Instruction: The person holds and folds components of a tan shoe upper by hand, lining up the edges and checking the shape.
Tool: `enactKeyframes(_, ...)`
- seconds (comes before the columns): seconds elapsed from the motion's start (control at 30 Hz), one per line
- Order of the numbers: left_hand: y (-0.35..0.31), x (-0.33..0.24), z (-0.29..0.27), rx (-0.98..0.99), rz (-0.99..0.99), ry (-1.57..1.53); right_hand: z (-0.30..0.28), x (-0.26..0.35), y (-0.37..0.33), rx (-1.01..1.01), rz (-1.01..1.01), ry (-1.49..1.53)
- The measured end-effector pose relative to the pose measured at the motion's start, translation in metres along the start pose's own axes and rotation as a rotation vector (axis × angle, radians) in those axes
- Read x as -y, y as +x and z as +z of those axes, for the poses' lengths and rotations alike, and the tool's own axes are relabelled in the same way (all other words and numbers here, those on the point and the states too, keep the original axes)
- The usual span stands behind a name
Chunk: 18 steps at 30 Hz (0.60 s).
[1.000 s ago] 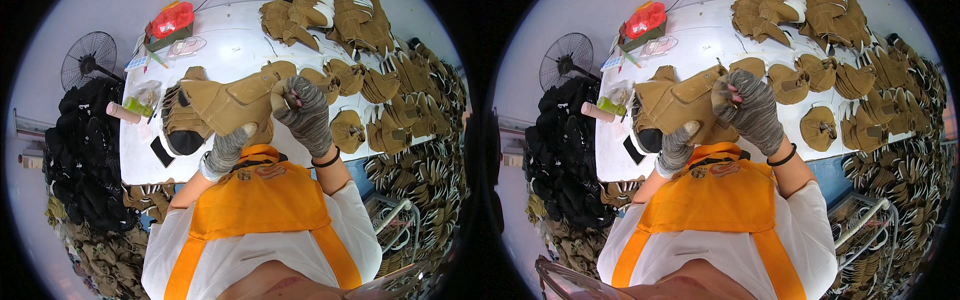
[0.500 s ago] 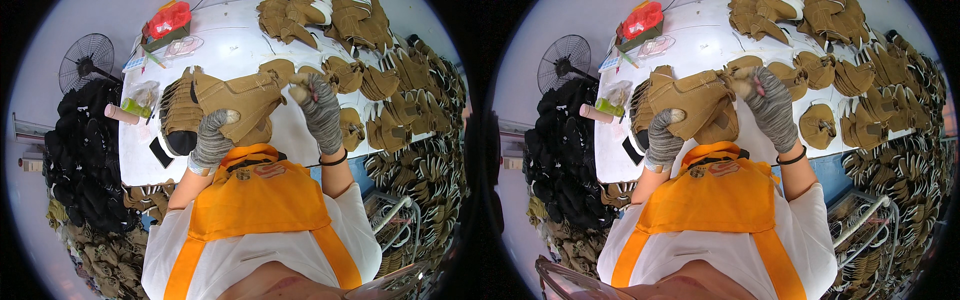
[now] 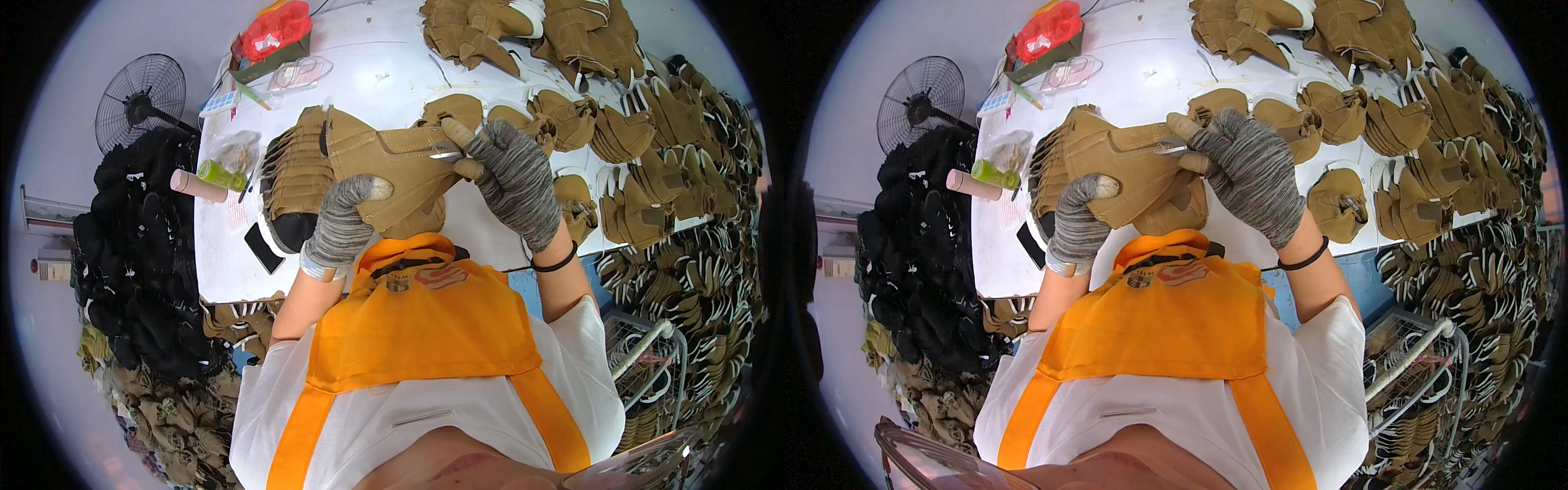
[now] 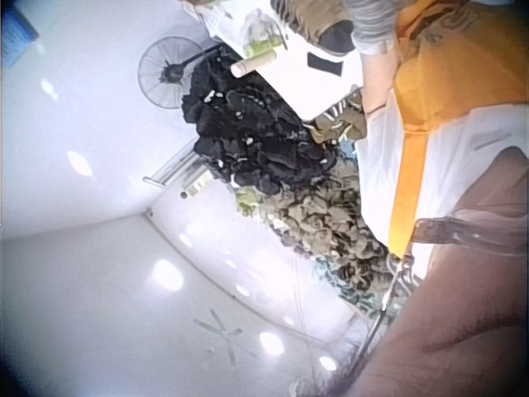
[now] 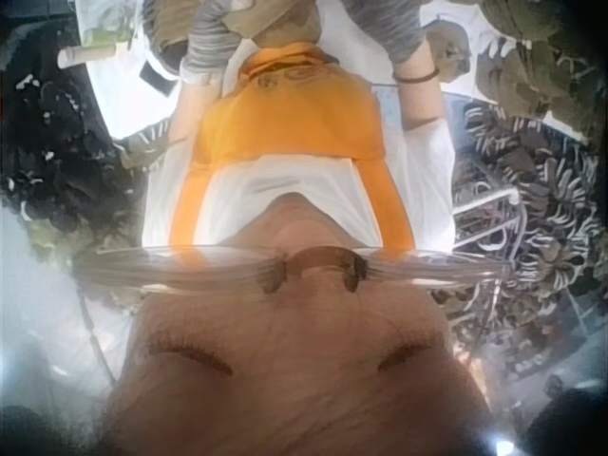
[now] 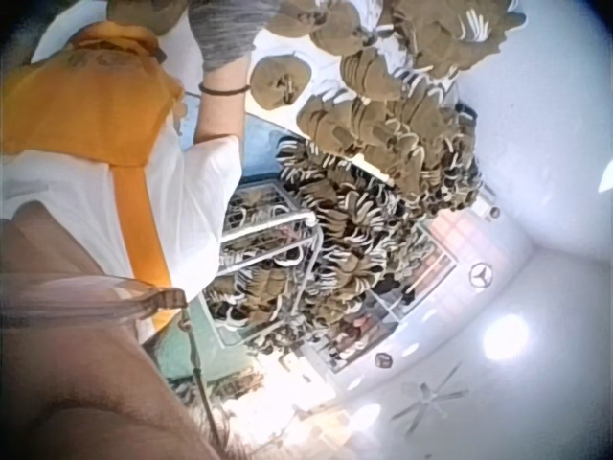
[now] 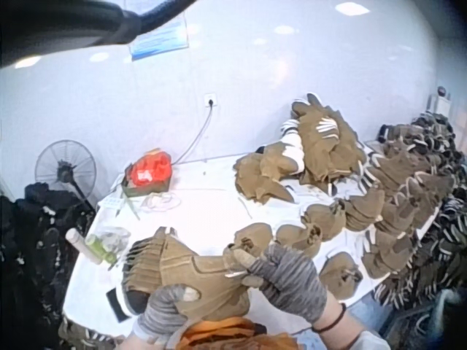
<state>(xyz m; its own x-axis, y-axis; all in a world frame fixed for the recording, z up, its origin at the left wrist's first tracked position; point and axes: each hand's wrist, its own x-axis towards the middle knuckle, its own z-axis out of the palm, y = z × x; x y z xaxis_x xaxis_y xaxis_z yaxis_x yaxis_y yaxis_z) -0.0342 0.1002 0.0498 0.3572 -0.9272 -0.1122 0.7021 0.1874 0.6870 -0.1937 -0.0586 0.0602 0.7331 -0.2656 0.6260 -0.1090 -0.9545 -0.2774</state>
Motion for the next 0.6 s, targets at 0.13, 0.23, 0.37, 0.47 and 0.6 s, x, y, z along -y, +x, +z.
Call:
enactKeyframes(0.13, 0.002, 0.003, -0.020, -0.062, 0.048, 0.209, 0.002, 0.001, -0.001, 0.014, 0.066, 0.049)
enactKeyframes(0.23, 0.000, 0.002, -0.018, -0.044, 0.055, 0.213, 0.000, 0.006, -0.003, -0.037, 0.056, 0.074)
enactKeyframes(0.37, 0.000, 0.002, -0.028, 0.018, 0.092, 0.389, 0.003, 0.003, -0.005, -0.008, 0.126, 0.202)
enactKeyframes(0.47, 0.001, 0.005, -0.035, 0.054, 0.078, 0.439, 0.003, 0.004, -0.007, -0.018, 0.129, 0.136)
enactKeyframes(0.6, -0.001, 0.002, -0.020, -0.063, -0.027, 0.109, -0.001, 0.008, -0.003, -0.043, 0.018, -0.030)
